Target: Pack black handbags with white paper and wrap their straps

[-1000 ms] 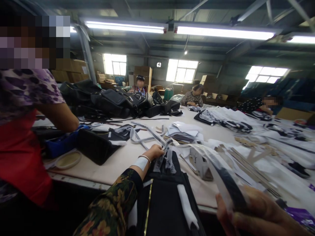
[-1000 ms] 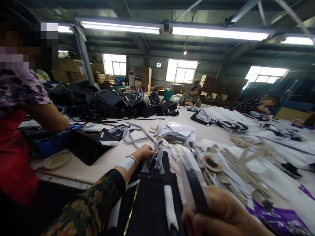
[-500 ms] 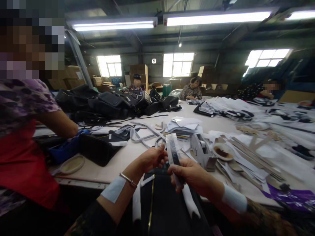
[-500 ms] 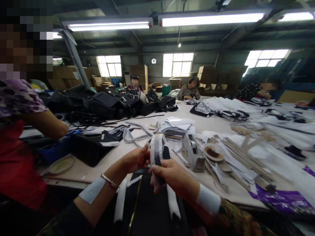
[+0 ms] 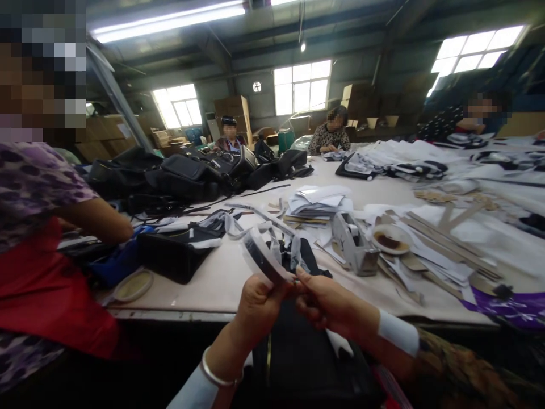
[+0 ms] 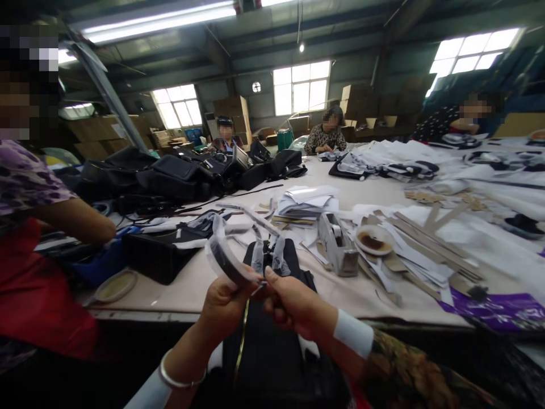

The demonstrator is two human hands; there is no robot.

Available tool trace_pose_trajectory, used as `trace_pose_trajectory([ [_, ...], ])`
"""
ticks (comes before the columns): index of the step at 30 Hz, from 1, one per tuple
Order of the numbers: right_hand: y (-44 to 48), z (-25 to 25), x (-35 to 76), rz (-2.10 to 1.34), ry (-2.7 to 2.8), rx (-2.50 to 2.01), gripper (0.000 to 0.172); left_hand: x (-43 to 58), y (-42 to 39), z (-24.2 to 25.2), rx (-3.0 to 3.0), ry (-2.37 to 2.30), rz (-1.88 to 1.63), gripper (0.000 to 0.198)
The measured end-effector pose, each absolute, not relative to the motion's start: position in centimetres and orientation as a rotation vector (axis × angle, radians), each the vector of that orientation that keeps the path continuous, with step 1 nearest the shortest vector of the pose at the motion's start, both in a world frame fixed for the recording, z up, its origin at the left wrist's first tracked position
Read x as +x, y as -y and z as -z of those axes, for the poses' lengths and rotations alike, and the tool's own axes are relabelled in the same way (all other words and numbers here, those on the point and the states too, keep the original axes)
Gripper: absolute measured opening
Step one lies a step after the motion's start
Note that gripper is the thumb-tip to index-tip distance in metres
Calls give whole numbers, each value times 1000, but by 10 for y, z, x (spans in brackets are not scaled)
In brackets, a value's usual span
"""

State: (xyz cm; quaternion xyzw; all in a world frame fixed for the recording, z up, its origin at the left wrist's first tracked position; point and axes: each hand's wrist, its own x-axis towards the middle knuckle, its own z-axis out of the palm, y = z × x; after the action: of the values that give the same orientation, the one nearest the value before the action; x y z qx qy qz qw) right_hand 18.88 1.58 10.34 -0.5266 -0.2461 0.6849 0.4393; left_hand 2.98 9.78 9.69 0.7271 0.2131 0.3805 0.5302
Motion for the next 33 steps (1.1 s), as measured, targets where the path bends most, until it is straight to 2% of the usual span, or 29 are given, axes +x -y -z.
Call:
trace_pose_trajectory([
  [3, -19, -96, 179, -1659, 525, -1190, 29, 27, -87, -97, 1853, -423, -869, 17],
  [6, -23, -88, 181, -1457, 731, -1295, 27, 18, -83, -97, 1835, -532, -857, 14],
  [13, -24, -83, 187, -767, 1566, -1601, 32, 6, -77, -95, 1496, -770, -730, 25],
  [19, -18, -82, 191, -252, 2042, -1648, 15, 12, -76, -88, 1335, -823, -695, 29],
  [22, -16, -80, 195, 0, 2207, -1619, 13, 16, -75, -83, 1190, -834, -690, 34],
  [27, -17, -78, 200, 198, 2381, -1510, 10, 18, -74, -81, 1078, -837, -591, 43],
  [33, -19, -80, 200, 278, 2449, -1371, 14, 16, -73, -82, 966, -812, -370, 43],
])
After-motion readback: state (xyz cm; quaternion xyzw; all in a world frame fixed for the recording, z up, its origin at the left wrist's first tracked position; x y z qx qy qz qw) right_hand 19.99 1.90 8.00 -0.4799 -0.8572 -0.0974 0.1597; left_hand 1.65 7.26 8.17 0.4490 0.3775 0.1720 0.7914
